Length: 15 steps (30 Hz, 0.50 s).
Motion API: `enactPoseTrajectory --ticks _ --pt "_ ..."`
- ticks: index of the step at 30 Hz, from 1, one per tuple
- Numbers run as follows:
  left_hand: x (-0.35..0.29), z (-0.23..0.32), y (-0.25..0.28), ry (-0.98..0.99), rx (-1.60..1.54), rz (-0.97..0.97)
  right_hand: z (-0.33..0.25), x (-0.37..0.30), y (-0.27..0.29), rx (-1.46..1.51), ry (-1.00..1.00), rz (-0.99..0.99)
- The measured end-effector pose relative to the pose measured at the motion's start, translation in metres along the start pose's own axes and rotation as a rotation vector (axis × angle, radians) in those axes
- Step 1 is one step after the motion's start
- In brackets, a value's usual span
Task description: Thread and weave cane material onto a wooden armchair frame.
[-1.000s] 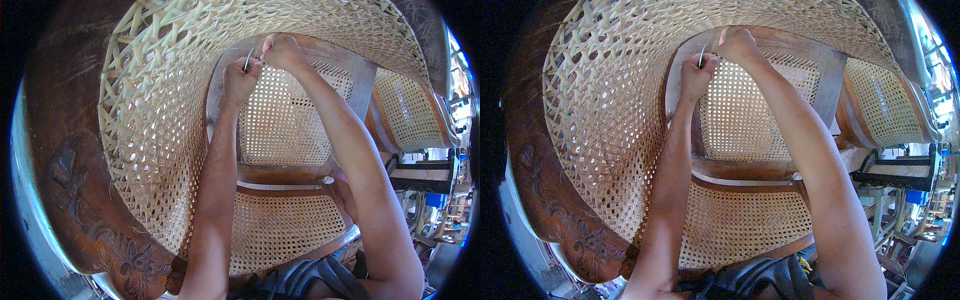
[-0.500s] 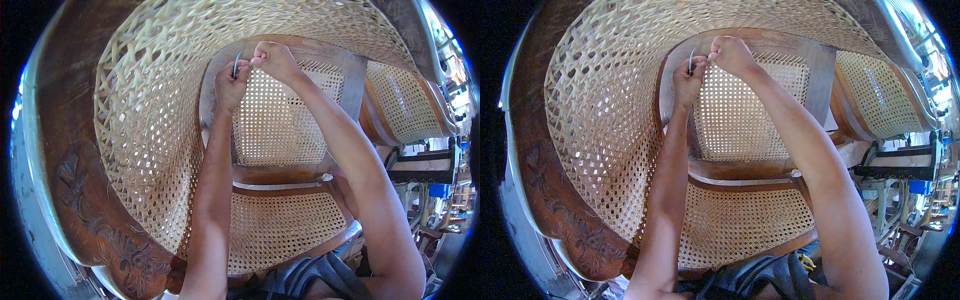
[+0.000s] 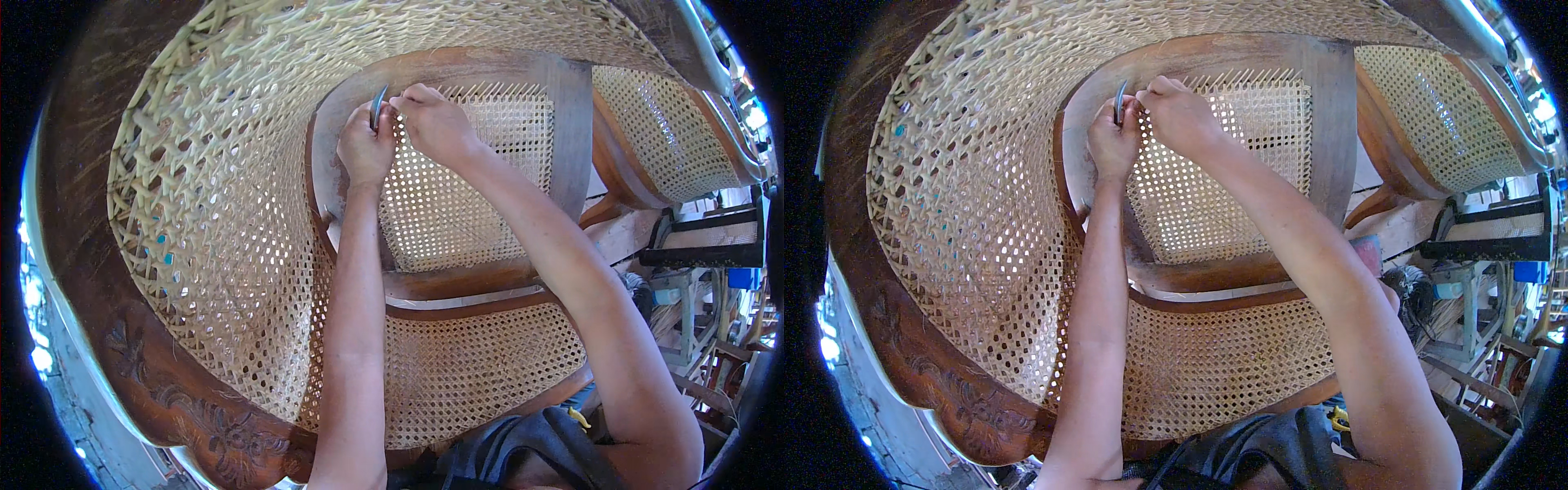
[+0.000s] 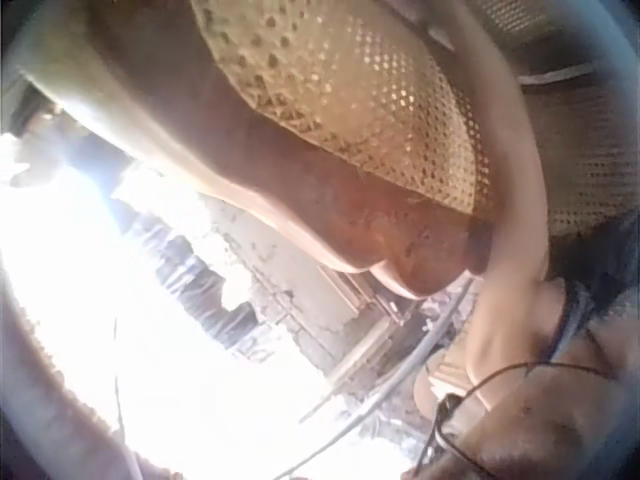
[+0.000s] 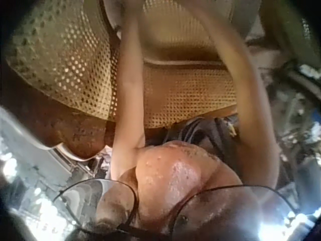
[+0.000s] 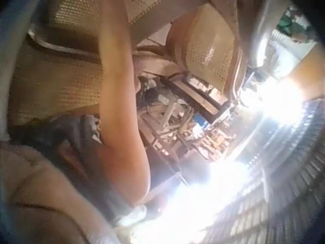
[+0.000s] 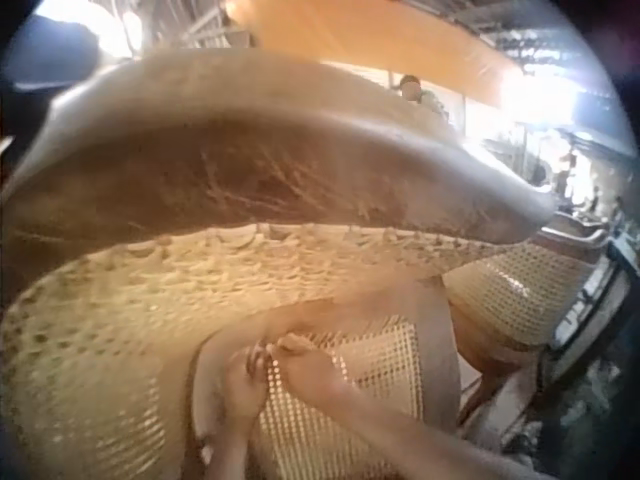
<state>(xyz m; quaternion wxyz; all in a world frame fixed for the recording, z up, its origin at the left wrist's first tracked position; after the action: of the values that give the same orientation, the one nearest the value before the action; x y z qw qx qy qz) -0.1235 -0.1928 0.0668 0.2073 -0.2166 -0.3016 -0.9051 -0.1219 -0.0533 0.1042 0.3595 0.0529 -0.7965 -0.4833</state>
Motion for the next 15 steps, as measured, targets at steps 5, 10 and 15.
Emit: enactPoseTrajectory --ticks 5,10,15 --pt "-0.001 -0.012 0.005 -0.007 -0.129 0.003 -0.008 0.001 -0.004 0.004 0.064 0.012" --pt "0.02 0.003 0.008 0.242 -0.129 -0.119 0.008 -0.004 -0.005 0.089 0.031 0.14" --pt "0.038 0.007 0.017 0.498 -0.119 -0.218 0.023 -0.015 0.002 0.565 -0.308 0.394"
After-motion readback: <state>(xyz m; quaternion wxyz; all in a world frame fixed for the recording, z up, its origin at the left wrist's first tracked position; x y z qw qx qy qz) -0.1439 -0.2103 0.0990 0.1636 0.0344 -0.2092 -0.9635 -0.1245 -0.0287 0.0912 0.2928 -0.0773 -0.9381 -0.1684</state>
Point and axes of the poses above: each hand's wrist, its own x-axis towards the middle knuckle, its own y-axis out of the back of the hand, z = x × y, the point moved 3 cm from there along x, towards the middle knuckle, and after that the axes turned 4 degrees about x, right-handed, at the moved point
